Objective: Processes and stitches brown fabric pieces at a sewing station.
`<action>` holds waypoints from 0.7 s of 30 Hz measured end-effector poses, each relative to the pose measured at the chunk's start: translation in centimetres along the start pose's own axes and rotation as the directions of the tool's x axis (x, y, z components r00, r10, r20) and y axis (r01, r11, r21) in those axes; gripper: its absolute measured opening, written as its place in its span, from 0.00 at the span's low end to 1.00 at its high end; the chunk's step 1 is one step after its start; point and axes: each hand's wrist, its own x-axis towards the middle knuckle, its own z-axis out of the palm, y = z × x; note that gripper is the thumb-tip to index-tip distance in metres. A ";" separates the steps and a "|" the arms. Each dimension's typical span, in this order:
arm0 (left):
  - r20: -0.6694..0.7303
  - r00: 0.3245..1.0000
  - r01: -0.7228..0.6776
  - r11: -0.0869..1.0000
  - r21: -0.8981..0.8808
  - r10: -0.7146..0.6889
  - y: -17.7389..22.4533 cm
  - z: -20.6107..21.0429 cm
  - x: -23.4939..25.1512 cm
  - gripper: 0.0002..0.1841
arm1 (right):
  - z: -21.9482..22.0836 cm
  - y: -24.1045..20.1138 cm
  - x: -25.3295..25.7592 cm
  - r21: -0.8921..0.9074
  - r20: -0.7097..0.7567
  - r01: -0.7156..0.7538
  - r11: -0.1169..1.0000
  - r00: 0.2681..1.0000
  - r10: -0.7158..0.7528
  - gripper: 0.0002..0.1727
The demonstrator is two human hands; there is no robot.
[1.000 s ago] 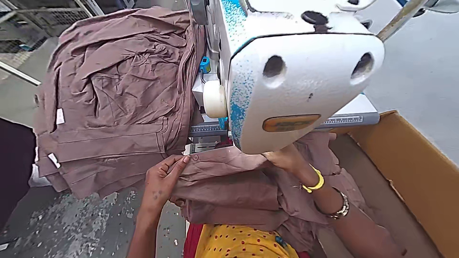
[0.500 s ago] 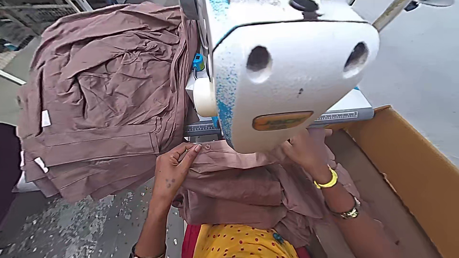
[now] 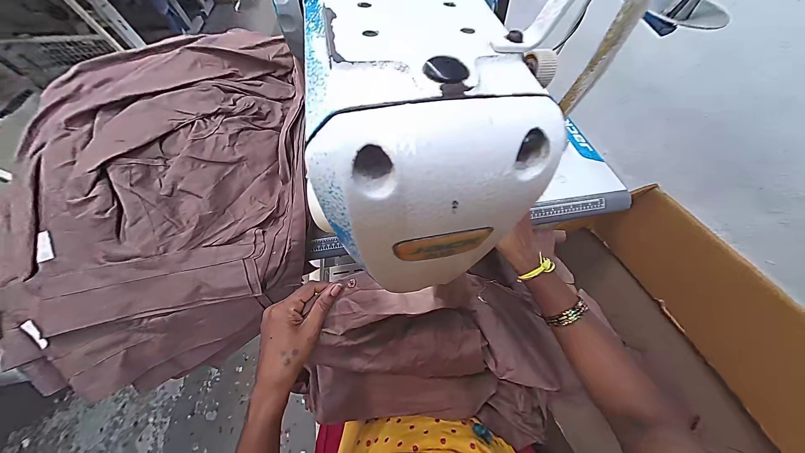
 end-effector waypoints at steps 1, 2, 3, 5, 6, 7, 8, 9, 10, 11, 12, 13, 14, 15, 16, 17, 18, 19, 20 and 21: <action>0.008 1.000 0.009 1.000 -0.002 -0.009 0.0 0.0 -0.1 0.21 | 0.1 0.2 -0.1 0.012 -0.005 0.009 1.000 1.000 -0.009 0.07; 0.014 1.000 0.020 1.000 -0.003 -0.020 0.0 0.2 -0.1 0.21 | 0.1 0.6 -0.3 0.031 -0.012 0.026 0.999 1.000 -0.026 0.06; 0.023 0.999 0.031 1.000 -0.006 -0.031 0.0 0.2 -0.1 0.21 | 0.3 1.0 -0.4 0.045 -0.043 0.058 0.997 0.997 -0.057 0.05; 0.030 0.999 0.038 0.999 -0.021 -0.037 0.1 0.2 0.1 0.19 | 0.1 1.5 -0.6 0.101 -0.083 0.078 0.992 0.994 -0.070 0.07; 0.026 0.999 0.034 0.999 -0.028 -0.033 0.1 0.1 0.2 0.18 | -0.2 1.5 -0.7 0.137 -0.093 0.056 0.989 0.995 -0.043 0.07; 0.022 0.999 0.028 0.999 -0.036 -0.027 0.1 0.0 0.3 0.18 | -0.6 1.5 -0.8 0.187 -0.099 0.014 0.982 0.995 0.005 0.08; 0.018 1.000 0.025 0.999 -0.043 -0.024 0.0 0.0 0.4 0.18 | -1.0 1.4 -0.8 0.241 -0.112 -0.033 0.970 0.992 0.061 0.08; 0.018 0.999 0.028 0.998 -0.048 -0.027 0.0 -0.1 0.4 0.18 | -1.3 1.3 -0.9 0.297 -0.114 -0.077 0.952 0.987 0.116 0.08; 0.015 0.999 0.033 0.998 -0.054 -0.032 -0.1 -0.2 0.5 0.18 | -1.7 1.2 -0.8 0.358 -0.103 -0.115 0.927 0.981 0.162 0.09; 0.012 0.999 0.032 0.998 -0.060 -0.031 -0.2 -0.1 0.5 0.18 | -2.3 1.1 -0.7 0.417 -0.067 -0.153 0.896 0.978 0.198 0.09; 0.017 1.000 0.018 0.997 -0.081 -0.017 -0.2 -0.2 0.5 0.17 | -3.0 0.8 -0.6 0.469 -0.015 -0.190 0.862 0.975 0.223 0.10; 0.043 0.999 -0.015 0.992 -0.128 0.021 -0.1 -0.3 0.1 0.17 | -3.6 0.4 -0.5 0.498 0.017 -0.204 0.843 0.974 0.226 0.10; 0.108 0.987 -0.089 0.971 -0.221 0.115 0.1 -0.7 -0.7 0.17 | -4.1 -0.3 -0.5 0.488 0.000 -0.172 0.856 0.980 0.197 0.09; 0.205 0.937 -0.197 0.912 -0.360 0.283 0.6 -1.2 -2.1 0.18 | -4.5 -1.3 -0.6 0.432 -0.067 -0.085 0.898 0.990 0.126 0.08; 0.319 0.825 -0.273 0.824 -0.497 0.467 1.7 -1.6 -3.5 0.19 | -4.9 -2.4 -0.8 0.351 -0.152 0.045 0.935 0.988 0.009 0.09; 0.413 0.668 -0.290 0.728 -0.622 0.619 3.0 -1.8 -4.7 0.19 | -4.9 -3.7 -1.2 0.263 -0.236 0.199 0.944 0.962 -0.137 0.10; 0.468 0.524 -0.261 0.657 -0.707 0.712 3.7 -1.6 -5.4 0.20 | -4.7 -5.1 -1.8 0.193 -0.303 0.357 0.914 0.908 -0.291 0.13; 0.498 0.493 -0.243 0.662 -0.709 0.713 3.7 -1.4 -5.6 0.21 | -4.4 -6.5 -2.5 0.156 -0.316 0.496 0.854 0.844 -0.433 0.12; 0.511 0.567 -0.226 0.719 -0.657 0.646 3.1 -1.4 -5.4 0.19 | -4.0 -7.7 -2.8 0.118 -0.311 0.610 0.784 0.772 -0.554 0.11; 0.495 0.690 -0.163 0.780 -0.604 0.528 1.8 -1.3 -5.0 0.18 | -3.6 -8.7 -2.5 0.102 -0.302 0.672 0.734 0.724 -0.621 0.11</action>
